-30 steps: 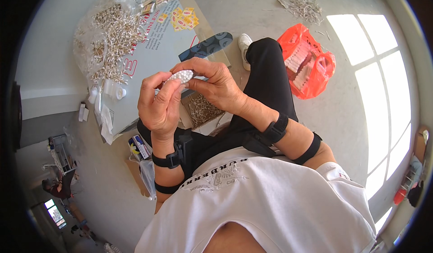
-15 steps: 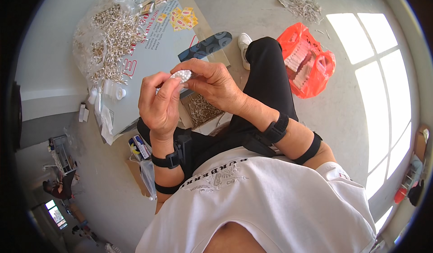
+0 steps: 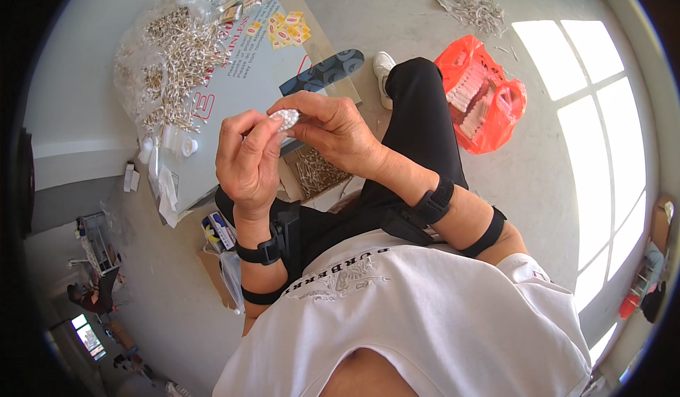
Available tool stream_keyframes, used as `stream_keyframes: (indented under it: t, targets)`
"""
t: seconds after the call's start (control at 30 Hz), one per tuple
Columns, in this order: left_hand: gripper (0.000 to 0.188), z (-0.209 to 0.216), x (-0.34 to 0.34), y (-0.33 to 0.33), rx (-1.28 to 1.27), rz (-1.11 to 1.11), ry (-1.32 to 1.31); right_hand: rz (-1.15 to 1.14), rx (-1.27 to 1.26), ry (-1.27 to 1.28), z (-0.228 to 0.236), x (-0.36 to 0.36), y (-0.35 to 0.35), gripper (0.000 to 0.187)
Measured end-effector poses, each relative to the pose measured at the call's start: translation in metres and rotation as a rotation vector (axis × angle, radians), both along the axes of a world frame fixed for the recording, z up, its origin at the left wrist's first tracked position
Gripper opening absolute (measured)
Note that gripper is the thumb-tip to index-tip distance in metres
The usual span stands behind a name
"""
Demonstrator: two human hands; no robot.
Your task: Packaging cotton swabs into individual plastic bags and applying adhesive labels.
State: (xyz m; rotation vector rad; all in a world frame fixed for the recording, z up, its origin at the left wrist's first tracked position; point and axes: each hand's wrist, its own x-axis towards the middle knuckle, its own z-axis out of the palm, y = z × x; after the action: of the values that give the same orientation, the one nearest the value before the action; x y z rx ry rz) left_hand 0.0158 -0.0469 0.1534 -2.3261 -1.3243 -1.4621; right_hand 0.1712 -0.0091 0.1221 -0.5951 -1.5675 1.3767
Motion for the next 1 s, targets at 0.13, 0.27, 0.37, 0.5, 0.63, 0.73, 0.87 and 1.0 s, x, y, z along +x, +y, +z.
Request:
stream_keyframes:
  t: [0.13, 0.27, 0.37, 0.5, 0.63, 0.73, 0.87, 1.0]
  targets:
    - [0.032, 0.001, 0.001, -0.001, -0.034, 0.001, -0.003, 0.020, -0.024, 0.061, 0.002, -0.002, 0.000, 0.027]
    - [0.031, 0.003, 0.000, -0.001, -0.092, -0.010, 0.005, 0.021, -0.046, 0.025, 0.003, 0.001, 0.000, 0.029]
    - [0.033, 0.006, 0.004, 0.000, -0.091, -0.012, -0.106, 0.010, -0.042, 0.028, 0.001, 0.001, 0.001, 0.031]
    - [0.035, 0.009, 0.008, 0.003, -0.124, -0.014, -0.152, 0.025, -0.018, 0.096, 0.000, 0.000, 0.001, 0.033]
    - [0.035, 0.009, 0.010, 0.004, -0.170, -0.015, -0.143, 0.055, -0.096, 0.120, -0.003, 0.001, 0.002, 0.034]
    - [0.034, 0.010, 0.012, 0.005, -0.191, -0.017, -0.167, 0.055, -0.058, 0.104, -0.004, 0.002, 0.003, 0.034]
    - [0.032, 0.010, 0.014, 0.005, -0.192, -0.004, -0.177, 0.058, -0.060, 0.097, -0.003, 0.001, 0.004, 0.034]
    - [0.032, 0.010, 0.013, 0.004, -0.218, -0.028, -0.211, 0.063, -0.055, 0.098, -0.006, 0.001, 0.004, 0.034]
